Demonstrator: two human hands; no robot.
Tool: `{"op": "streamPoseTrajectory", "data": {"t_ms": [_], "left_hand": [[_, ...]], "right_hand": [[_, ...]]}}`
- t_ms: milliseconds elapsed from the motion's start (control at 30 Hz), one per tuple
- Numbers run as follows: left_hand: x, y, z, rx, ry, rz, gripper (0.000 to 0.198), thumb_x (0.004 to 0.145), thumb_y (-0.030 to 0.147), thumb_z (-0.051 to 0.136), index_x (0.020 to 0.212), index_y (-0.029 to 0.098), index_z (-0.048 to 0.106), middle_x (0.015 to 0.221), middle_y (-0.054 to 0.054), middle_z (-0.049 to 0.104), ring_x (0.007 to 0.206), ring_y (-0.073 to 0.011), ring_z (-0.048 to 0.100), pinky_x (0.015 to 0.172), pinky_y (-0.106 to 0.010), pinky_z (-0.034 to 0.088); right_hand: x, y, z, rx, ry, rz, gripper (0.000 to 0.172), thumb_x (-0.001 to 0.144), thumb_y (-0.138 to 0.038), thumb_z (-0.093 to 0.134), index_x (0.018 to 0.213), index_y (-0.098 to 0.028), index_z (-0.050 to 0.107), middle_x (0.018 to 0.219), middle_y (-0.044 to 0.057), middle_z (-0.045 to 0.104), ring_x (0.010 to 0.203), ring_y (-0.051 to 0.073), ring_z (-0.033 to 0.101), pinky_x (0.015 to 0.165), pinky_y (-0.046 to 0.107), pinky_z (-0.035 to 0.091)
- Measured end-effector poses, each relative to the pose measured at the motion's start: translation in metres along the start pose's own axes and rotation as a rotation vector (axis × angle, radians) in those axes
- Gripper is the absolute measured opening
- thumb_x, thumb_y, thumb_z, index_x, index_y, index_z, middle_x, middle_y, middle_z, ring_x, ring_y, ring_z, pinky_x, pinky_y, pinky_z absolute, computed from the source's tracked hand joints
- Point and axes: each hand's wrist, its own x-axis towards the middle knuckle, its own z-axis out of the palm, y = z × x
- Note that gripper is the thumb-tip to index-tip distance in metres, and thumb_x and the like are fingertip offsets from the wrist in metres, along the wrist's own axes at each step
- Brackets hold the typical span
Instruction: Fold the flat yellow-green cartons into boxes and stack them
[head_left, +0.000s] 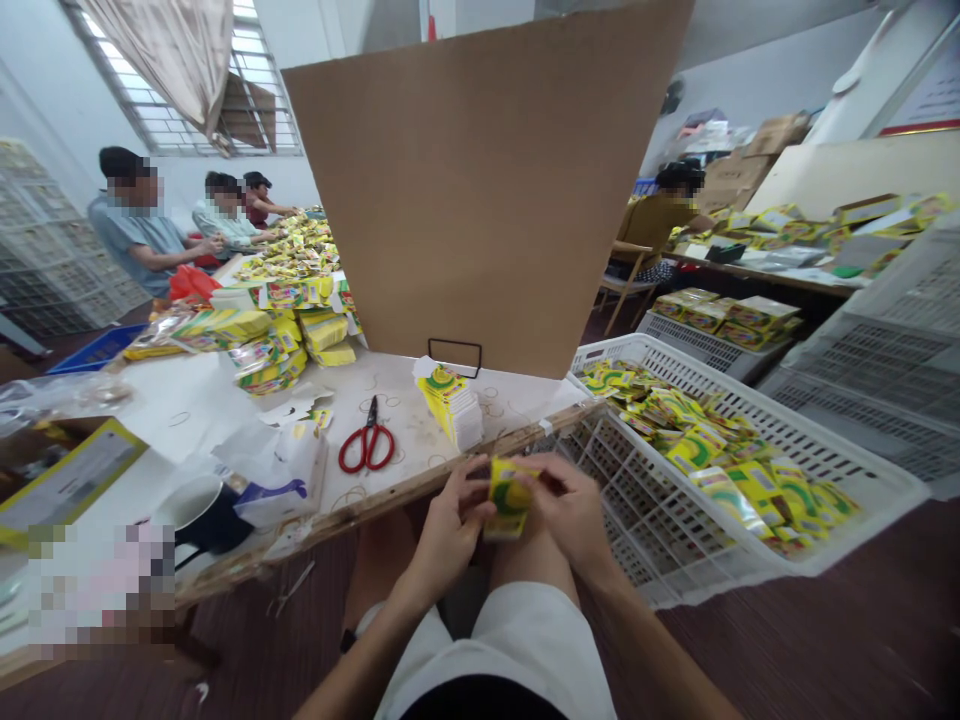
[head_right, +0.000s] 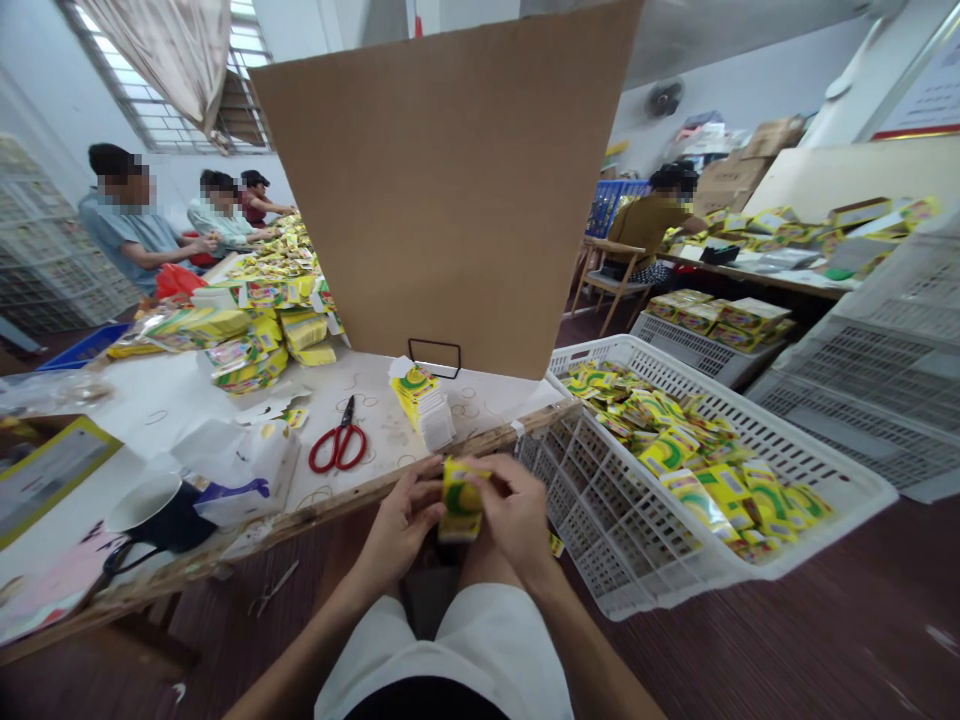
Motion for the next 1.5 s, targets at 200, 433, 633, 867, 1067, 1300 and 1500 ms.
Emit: {"op": "streamPoseTrajectory", "data": {"t_ms": [200, 433, 633, 867, 1067, 1300, 1500], "left_hand": [[0.080, -0.007, -0.036, 0.760, 0.287, 0.306, 0.057, 0.083, 0.023, 0.057, 0.136, 0.015, 0.037, 0.144, -0.016, 0.040, 0.137, -0.0262, 0.031, 0.114, -0.045, 0.024], [0.123, -0.024, -0.056, 0.860, 0.223, 0.271, 0.057, 0.075, 0.030, 0.067, 0.125, 0.010, 0.049, 0.132, -0.022, 0.053, 0.129, -0.0360, 0.043, 0.109, -0.057, 0.026], [0.099, -0.029, -0.053, 0.852, 0.113, 0.287, 0.035, 0.080, 0.018, 0.058, 0.115, 0.021, 0.061, 0.124, -0.010, 0.063, 0.118, -0.0256, 0.056, 0.104, -0.041, 0.042], [0.097, -0.024, -0.061, 0.778, 0.095, 0.296, 0.034, 0.081, 0.019, 0.057, 0.114, 0.020, 0.062, 0.119, -0.009, 0.067, 0.110, -0.0244, 0.061, 0.100, -0.041, 0.045], [0.087, -0.020, -0.063, 0.654, 0.138, 0.272, 0.031, 0.080, 0.021, 0.059, 0.110, 0.020, 0.064, 0.117, -0.008, 0.068, 0.111, -0.0240, 0.061, 0.101, -0.041, 0.043], [0.078, -0.004, -0.055, 0.372, 0.286, 0.235, 0.026, 0.080, 0.030, 0.062, 0.104, 0.020, 0.066, 0.113, -0.008, 0.068, 0.112, -0.0241, 0.058, 0.105, -0.043, 0.037], [0.058, 0.010, -0.050, 0.015, 0.362, 0.162, 0.044, 0.084, 0.048, 0.055, 0.112, 0.015, 0.060, 0.116, -0.013, 0.066, 0.109, -0.0252, 0.061, 0.097, -0.041, 0.046]], "right_hand": [[0.028, 0.009, -0.041, -0.314, 0.470, -0.128, 0.028, 0.081, -0.032, 0.062, 0.105, -0.019, 0.068, 0.112, 0.011, 0.056, 0.103, 0.025, 0.052, 0.078, 0.036, 0.045], [0.010, 0.024, -0.008, -0.115, 0.167, 0.050, 0.025, 0.086, -0.036, 0.054, 0.093, -0.016, 0.068, 0.087, 0.007, 0.066, 0.071, 0.018, 0.055, 0.066, 0.031, 0.045], [0.031, 0.041, 0.031, -0.007, 0.004, 0.190, 0.034, 0.086, -0.041, 0.051, 0.098, -0.013, 0.066, 0.088, 0.009, 0.070, 0.073, 0.019, 0.061, 0.070, 0.032, 0.049], [0.108, 0.061, 0.096, -0.084, -0.085, 0.167, 0.026, 0.090, -0.035, 0.056, 0.102, -0.013, 0.061, 0.100, 0.005, 0.064, 0.085, 0.017, 0.063, 0.078, 0.036, 0.052], [0.109, 0.063, 0.108, -0.064, -0.008, 0.167, 0.020, 0.085, -0.031, 0.060, 0.093, -0.013, 0.063, 0.098, 0.006, 0.064, 0.089, 0.018, 0.060, 0.082, 0.037, 0.047], [0.097, 0.064, 0.093, 0.154, 0.046, 0.252, 0.027, 0.070, -0.040, 0.062, 0.078, -0.015, 0.064, 0.076, 0.004, 0.067, 0.072, 0.017, 0.056, 0.070, 0.029, 0.043], [0.050, 0.032, 0.078, 0.496, -0.098, 0.423, 0.040, 0.066, -0.053, 0.064, 0.083, -0.016, 0.062, 0.067, 0.000, 0.062, 0.053, 0.011, 0.048, 0.049, 0.023, 0.038]]}}
